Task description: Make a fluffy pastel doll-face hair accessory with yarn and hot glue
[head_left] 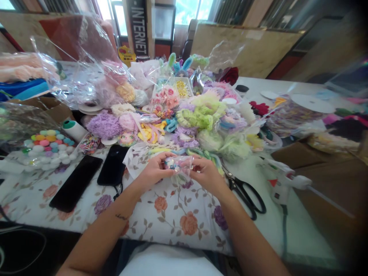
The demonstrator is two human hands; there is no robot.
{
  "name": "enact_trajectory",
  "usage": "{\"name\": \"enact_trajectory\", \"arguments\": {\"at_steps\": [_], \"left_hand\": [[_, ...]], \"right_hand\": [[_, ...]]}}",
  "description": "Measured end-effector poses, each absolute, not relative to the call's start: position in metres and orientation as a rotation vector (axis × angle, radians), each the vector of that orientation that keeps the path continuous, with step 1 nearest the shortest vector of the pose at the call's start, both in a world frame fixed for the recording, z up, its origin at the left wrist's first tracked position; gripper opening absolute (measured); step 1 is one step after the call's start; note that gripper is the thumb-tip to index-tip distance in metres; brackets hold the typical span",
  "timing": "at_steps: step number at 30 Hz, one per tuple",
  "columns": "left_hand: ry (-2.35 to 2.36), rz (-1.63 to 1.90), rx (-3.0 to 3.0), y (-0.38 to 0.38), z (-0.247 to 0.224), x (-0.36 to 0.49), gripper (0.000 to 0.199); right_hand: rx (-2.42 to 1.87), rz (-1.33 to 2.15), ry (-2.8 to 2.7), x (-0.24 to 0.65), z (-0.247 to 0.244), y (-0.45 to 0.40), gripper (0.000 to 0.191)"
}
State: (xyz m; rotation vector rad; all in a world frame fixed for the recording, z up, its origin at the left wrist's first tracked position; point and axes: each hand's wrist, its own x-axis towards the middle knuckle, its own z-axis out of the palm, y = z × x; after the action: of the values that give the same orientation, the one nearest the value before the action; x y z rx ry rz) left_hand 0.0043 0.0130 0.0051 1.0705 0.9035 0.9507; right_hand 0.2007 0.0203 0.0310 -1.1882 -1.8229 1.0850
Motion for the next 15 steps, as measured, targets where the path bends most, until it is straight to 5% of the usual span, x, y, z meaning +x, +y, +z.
{"name": "enact_trajectory", "arguments": {"at_steps": [15], "left_hand": [[0.931,0.964,1.063,0.013,0.007,0.006,0.042]], "right_hand": [[-1.142,1.174,-1.58,0.195,0.016,0.023,0.014]]}}
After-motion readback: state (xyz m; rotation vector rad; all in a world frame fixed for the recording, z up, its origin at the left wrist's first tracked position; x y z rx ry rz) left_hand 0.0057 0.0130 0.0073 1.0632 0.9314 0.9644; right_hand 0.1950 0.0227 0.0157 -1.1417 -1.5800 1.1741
